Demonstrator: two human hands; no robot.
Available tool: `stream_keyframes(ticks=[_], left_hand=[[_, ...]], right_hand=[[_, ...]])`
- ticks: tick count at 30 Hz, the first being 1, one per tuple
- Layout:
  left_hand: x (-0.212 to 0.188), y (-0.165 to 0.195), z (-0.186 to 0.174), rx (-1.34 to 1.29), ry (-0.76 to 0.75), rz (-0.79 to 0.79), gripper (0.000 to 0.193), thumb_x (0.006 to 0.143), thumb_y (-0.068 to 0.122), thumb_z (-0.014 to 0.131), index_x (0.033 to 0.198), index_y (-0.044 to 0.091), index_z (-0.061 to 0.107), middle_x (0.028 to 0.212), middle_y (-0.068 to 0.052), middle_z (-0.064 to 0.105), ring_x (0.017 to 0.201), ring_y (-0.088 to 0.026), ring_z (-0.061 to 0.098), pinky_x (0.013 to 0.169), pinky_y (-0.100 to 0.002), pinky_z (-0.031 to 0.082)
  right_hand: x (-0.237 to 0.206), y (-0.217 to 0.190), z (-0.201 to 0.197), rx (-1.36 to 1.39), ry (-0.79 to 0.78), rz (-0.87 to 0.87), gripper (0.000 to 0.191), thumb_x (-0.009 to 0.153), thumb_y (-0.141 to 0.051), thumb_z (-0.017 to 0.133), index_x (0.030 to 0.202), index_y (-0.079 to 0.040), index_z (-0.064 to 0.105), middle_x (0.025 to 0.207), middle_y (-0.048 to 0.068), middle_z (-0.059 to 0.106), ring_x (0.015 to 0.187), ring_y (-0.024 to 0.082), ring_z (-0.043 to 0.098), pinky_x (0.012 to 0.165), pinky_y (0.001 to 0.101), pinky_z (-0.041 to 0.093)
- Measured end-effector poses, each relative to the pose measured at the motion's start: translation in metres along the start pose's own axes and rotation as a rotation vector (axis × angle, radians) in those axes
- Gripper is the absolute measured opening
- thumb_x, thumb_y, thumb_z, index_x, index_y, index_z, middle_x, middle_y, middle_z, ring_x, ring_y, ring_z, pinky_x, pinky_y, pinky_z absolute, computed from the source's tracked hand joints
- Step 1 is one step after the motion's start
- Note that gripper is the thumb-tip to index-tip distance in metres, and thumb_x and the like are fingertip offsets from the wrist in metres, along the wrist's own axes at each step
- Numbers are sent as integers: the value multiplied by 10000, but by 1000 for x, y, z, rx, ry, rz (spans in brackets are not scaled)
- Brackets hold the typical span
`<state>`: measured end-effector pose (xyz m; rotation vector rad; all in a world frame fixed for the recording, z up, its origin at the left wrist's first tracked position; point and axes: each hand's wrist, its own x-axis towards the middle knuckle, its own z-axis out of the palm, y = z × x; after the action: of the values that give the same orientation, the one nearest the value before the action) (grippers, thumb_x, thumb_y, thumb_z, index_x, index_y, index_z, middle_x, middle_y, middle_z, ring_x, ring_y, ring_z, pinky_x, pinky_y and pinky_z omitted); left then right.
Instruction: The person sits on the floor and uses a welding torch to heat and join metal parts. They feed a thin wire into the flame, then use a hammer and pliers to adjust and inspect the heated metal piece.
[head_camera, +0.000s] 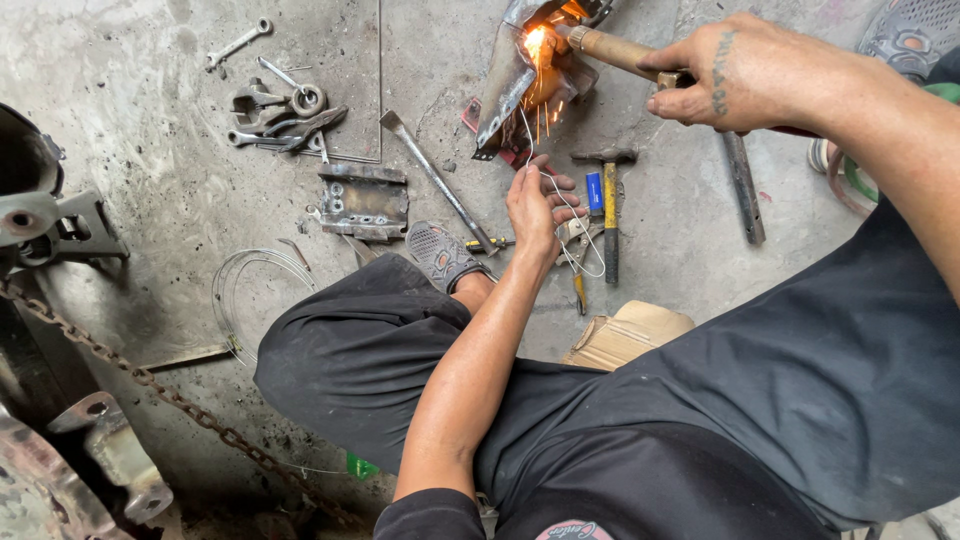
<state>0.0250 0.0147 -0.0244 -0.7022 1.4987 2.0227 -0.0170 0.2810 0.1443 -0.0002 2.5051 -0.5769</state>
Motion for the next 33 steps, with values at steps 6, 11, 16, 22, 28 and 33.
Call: stream_keyframes(ticks=[6,11,16,22,28,33], left_hand=[[-1,-2,1,-37,-26,-30,551,1022,269,377,1430,-94,450,933,-217,678,645,-208,631,498,-351,603],[-3,-6,3,-41,-42,-25,511,1038,231,422,1413,-115,458,961,-226,666,672,-225,643,530,-343,595],[-10,-2,7,-15,-61,-6,513,1091,300,382,1410,-88,486,927,-168,615,721,-218,643,562,-363,628],[-16,4,13,-12,-23,-63,547,1072,364,365,1388,-60,503,876,-142,570,696,-234,628,536,-394,630],[-12,-2,11,-81,-34,-79,547,1018,304,392,1395,-78,496,902,-183,624,697,-243,642,534,-406,615],[-12,-9,8,-88,-51,-43,500,1056,277,431,1405,-78,483,925,-185,634,724,-234,646,562,-368,592]], right_hand=[[0,0,1,0,-2,10,533,966,-405,660,1435,-152,660,735,185,742,662,326,731,646,477,579],[0,1,1,0,3,0,537,961,-403,661,1434,-148,660,730,181,740,653,322,730,639,475,579],[0,-4,-4,-14,-18,12,549,967,-410,658,1449,-148,646,715,184,740,641,323,737,630,474,588],[0,-3,-7,-14,-9,-12,534,960,-410,665,1433,-162,664,735,175,750,676,325,735,671,473,580],[3,3,-3,-15,21,-77,538,948,-401,682,1422,-146,674,768,186,749,724,337,727,719,471,571],[2,2,-2,1,-1,-41,538,947,-391,672,1427,-148,663,770,179,759,717,333,738,709,475,574]])
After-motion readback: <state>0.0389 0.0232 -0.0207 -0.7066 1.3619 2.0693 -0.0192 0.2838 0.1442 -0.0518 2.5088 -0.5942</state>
